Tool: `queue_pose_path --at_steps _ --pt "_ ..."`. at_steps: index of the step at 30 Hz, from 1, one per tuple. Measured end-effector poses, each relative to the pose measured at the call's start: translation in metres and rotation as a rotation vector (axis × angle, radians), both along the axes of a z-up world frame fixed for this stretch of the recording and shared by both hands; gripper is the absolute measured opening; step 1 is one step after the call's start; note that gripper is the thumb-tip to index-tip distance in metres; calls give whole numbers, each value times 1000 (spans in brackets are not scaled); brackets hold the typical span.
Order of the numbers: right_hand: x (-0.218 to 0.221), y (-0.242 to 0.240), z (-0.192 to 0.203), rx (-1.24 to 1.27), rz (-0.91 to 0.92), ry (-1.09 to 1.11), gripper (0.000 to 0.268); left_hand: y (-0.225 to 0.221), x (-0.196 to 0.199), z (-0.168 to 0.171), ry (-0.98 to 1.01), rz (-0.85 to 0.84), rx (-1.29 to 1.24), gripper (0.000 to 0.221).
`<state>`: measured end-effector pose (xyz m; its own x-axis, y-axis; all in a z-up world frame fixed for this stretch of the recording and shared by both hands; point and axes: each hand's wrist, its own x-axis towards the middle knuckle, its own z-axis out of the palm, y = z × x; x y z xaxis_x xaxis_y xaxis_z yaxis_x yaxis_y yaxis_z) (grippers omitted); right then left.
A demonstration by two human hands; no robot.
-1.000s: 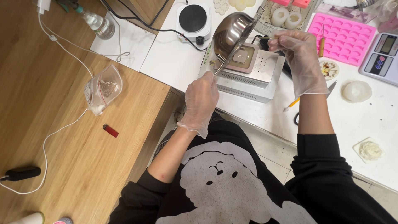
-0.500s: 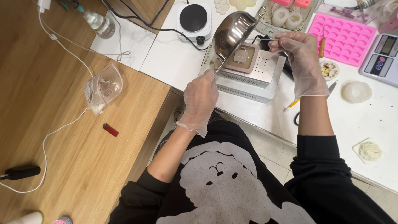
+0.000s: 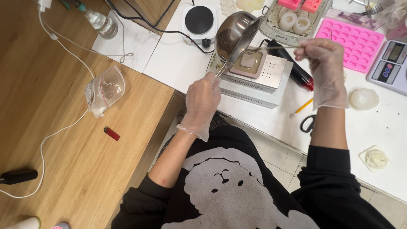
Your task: Stirring melted wax in a pot and pouring it into a silicone mold to create a candle.
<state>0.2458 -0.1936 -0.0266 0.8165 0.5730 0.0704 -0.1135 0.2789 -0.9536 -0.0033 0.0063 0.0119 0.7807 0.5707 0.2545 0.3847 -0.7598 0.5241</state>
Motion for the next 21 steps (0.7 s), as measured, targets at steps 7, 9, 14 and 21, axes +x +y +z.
queue_pose_path --at_steps 7,9,14,21 --pt "-34 -20 10 -171 -83 -186 23 5 -1 -3 -26 -2 -16 22" --pt "-46 -18 5 -223 -86 -140 17 4 -1 -1 19 -3 -90 24" --pt "-40 -13 -31 -210 -79 -59 13 5 1 -8 -29 -23 -64 23" --pt "-39 1 -27 -144 -39 -110 13 6 5 -2 -52 -43 -94 17"
